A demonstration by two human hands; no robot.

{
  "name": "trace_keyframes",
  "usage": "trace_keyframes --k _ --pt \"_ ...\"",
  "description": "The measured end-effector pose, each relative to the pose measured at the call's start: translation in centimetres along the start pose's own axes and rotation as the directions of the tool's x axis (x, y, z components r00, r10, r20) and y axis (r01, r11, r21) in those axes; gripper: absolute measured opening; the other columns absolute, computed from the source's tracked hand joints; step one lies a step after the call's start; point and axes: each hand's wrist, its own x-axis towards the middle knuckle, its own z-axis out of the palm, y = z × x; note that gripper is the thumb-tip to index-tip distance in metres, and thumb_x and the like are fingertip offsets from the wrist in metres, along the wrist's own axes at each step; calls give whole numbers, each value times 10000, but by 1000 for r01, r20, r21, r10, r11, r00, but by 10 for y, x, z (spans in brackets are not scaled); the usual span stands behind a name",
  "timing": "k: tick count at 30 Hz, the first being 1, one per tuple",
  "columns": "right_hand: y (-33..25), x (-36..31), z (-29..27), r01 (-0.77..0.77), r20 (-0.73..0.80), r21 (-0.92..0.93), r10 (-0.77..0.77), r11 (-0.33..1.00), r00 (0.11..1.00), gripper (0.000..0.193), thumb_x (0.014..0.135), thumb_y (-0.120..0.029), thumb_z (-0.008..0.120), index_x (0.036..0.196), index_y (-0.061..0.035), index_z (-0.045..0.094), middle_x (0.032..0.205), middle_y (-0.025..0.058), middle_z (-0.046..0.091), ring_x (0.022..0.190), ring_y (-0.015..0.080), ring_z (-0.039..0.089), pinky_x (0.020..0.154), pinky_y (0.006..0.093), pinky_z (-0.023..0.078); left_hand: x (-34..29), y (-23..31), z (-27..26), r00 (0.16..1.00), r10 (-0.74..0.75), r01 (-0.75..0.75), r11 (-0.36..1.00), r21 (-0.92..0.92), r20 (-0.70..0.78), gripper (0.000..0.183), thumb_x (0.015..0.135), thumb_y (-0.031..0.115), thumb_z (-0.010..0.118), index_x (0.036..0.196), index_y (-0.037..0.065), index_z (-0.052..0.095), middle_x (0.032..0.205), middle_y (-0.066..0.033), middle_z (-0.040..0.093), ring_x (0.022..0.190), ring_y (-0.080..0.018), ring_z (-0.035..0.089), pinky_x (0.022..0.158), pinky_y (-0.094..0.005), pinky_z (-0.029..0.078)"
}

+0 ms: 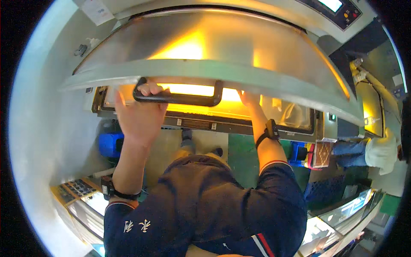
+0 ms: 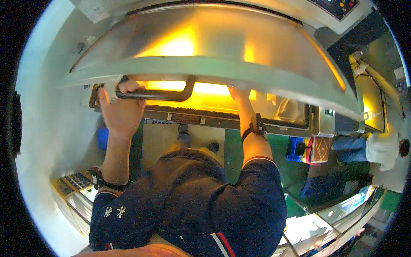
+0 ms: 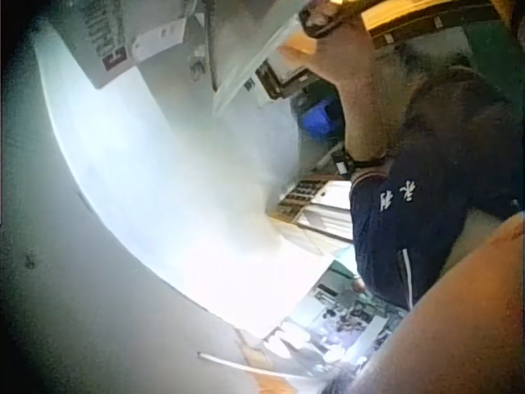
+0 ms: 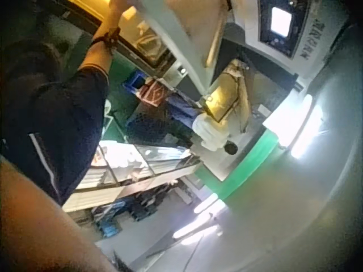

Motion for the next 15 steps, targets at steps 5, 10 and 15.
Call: trace_keyframes --k 5,10,15 --pt "18 -22 -31 -293 139 -218 326 931 935 590 902 -572 548 1383 -237 476 1444 122 455 1424 284 283 1134 544 251 40 18 40 943 -31 -77 949 307 332 758 931 646 339 1202 -43 501 1261 -185 544 1226 -322 467 1082 -454 320" --pt "-11 36 -65 -686 291 -306 751 660 592 678 800 -612 672 1275 -151 524 1416 123 452 1358 293 385 1072 516 353 138 30 -47 438 -368 -772 313 553 820 608 898 497 527 1249 2 557 1386 -144 522 1239 -329 504 1034 -481 403" --pt "-10 65 -79 -816 324 -359 881 452 345 805 636 -588 800 1222 -79 588 1294 119 572 1187 279 571 950 396 488 201 -57 -209 747 -658 -643 -678 356 97 943 840 615 605 1534 110 214 1629 -78 82 1476 -383 111 1144 -633 136"
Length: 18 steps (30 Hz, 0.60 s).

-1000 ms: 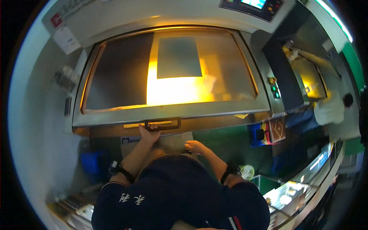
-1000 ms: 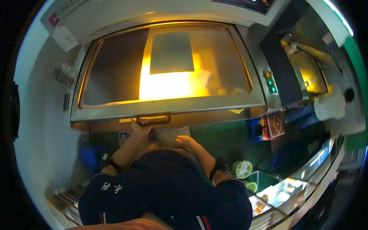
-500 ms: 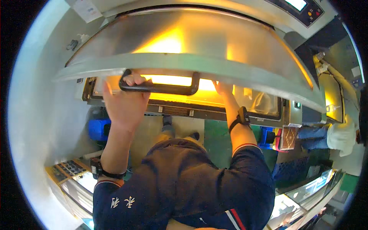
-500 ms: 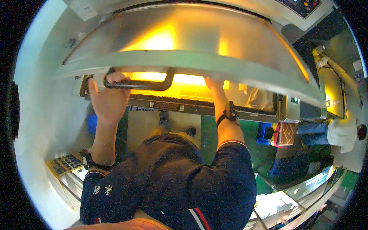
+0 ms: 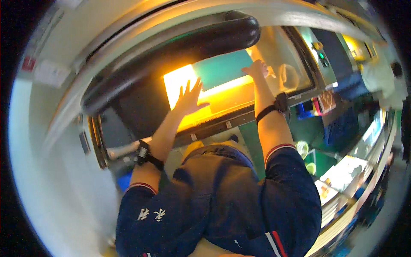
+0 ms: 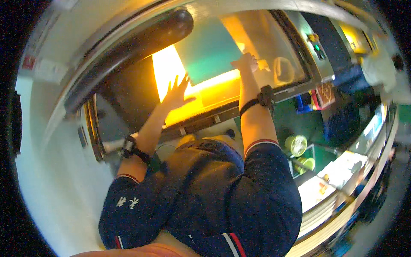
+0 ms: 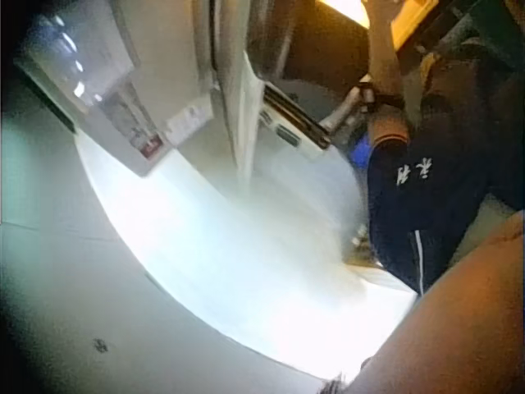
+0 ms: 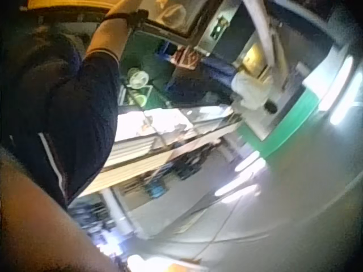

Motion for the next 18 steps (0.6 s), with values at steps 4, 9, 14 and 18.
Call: trace_keyframes --k 4,9,14,18 --pt "-2 -6 7 -150 103 99 139 984 985 886 639 -621 779 1281 -53 556 1314 121 569 1189 269 578 948 393 491 -13 -6 40 984 38 -31 999 -42 175 1169 757 707 615 1527 -17 114 1621 -162 -17 1495 -344 3 1159 -615 58" --pt "31 -18 49 -136 -18 231 144 963 989 1015 640 -724 719 1322 3 525 1439 155 467 1240 348 530 1007 440 437 -33 -40 36 961 199 -158 964 -214 190 1160 784 593 685 1539 23 14 1623 -156 -26 1500 -308 15 1169 -588 56" --pt "82 -93 59 -100 194 302 42 948 980 840 638 -772 687 1044 -37 718 1046 171 696 1002 304 653 843 437 513 -41 -98 41 891 361 -296 921 -252 275 1045 843 516 651 1537 17 50 1611 -186 86 1487 -368 38 1158 -610 34" --pt "150 -224 77 -231 312 688 7 688 950 692 772 -630 682 1036 9 699 922 149 700 776 249 676 591 416 531 -94 -119 35 968 146 -179 972 154 203 846 922 488 531 1540 58 147 1605 -187 118 1485 -386 36 1131 -663 12"
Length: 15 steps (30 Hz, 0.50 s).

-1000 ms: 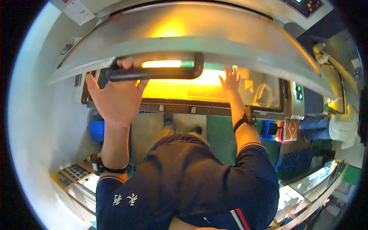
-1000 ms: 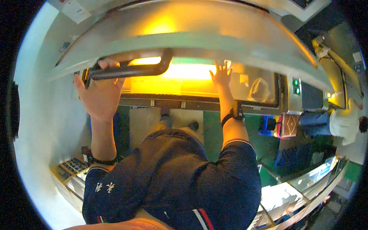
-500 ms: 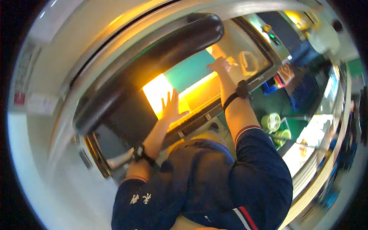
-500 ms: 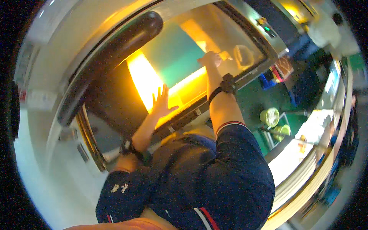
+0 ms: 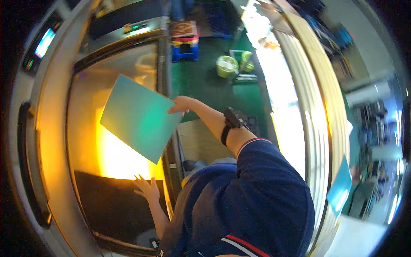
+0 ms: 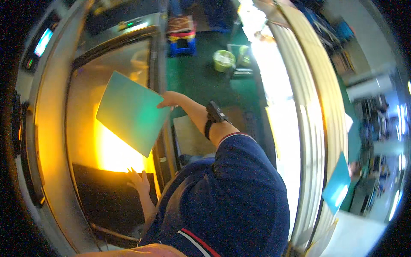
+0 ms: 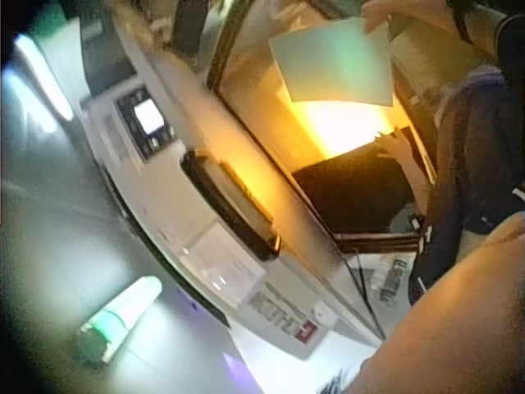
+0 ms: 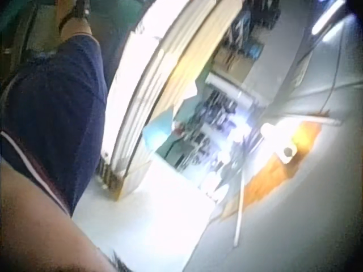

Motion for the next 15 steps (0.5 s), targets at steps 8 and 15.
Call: trace_keyframes --k 8,15 --pt "206 -362 112 352 -547 805 367 478 753 406 947 -292 636 1182 39 623 1078 73 653 937 139 589 868 321 477 52 2 30 957 -19 71 983 168 -290 770 985 582 337 1554 107 128 1629 -113 56 1486 -385 48 1103 -697 117" --pt "333 -540 326 476 -353 870 835 127 422 419 971 -337 593 1211 7 587 1102 108 656 929 219 645 787 366 543 53 192 24 887 133 -140 990 18 -442 826 972 616 338 1532 33 170 1603 -189 138 1467 -416 123 1125 -641 162"
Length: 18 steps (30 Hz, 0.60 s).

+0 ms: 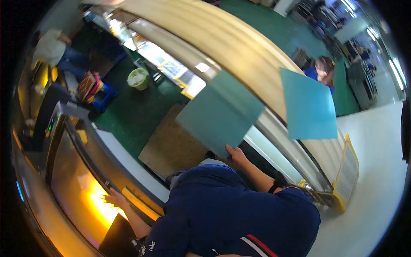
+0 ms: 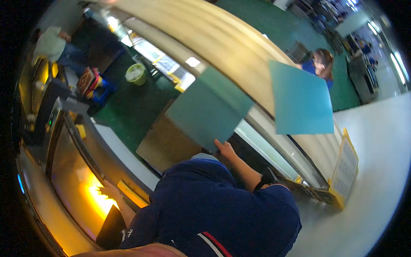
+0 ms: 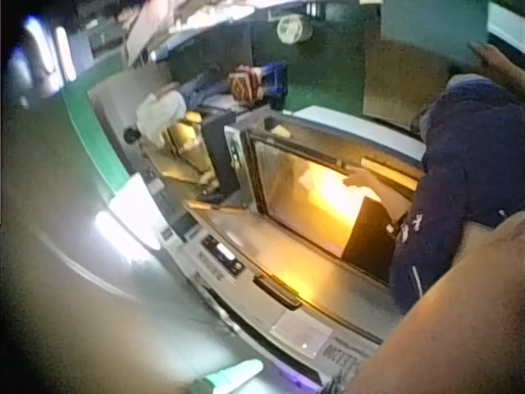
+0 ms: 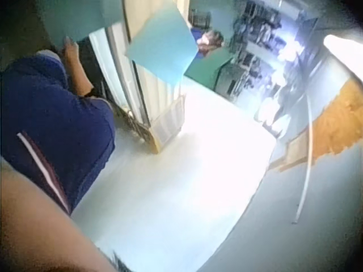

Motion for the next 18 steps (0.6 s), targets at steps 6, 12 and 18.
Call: trace_keyframes --k 6,12,18 --pt "-29 -22 -78 169 -289 449 -37 877 957 402 983 -390 550 1163 -32 574 964 122 682 689 191 648 609 312 543 -204 328 -63 206 932 284 234 -930 298 401 991 246 489 1270 -34 558 1240 -172 624 1120 -230 602 1006 -354 427" --pt "-49 -45 -145 -45 72 -258 66 965 995 462 1002 -454 446 1055 -35 634 851 91 699 652 152 645 561 289 498 -448 446 -194 -796 568 394 749 -532 210 461 998 380 462 1220 -2 592 1143 -168 665 1087 -280 630 957 -434 473" --pt "-79 -111 -111 234 92 -356 -215 905 972 438 938 -428 587 1122 -36 656 949 75 698 790 141 629 737 303 509 -482 453 -197 -604 782 376 452 -809 156 273 932 219 590 1046 -19 660 944 -111 689 796 -173 666 755 -319 523"
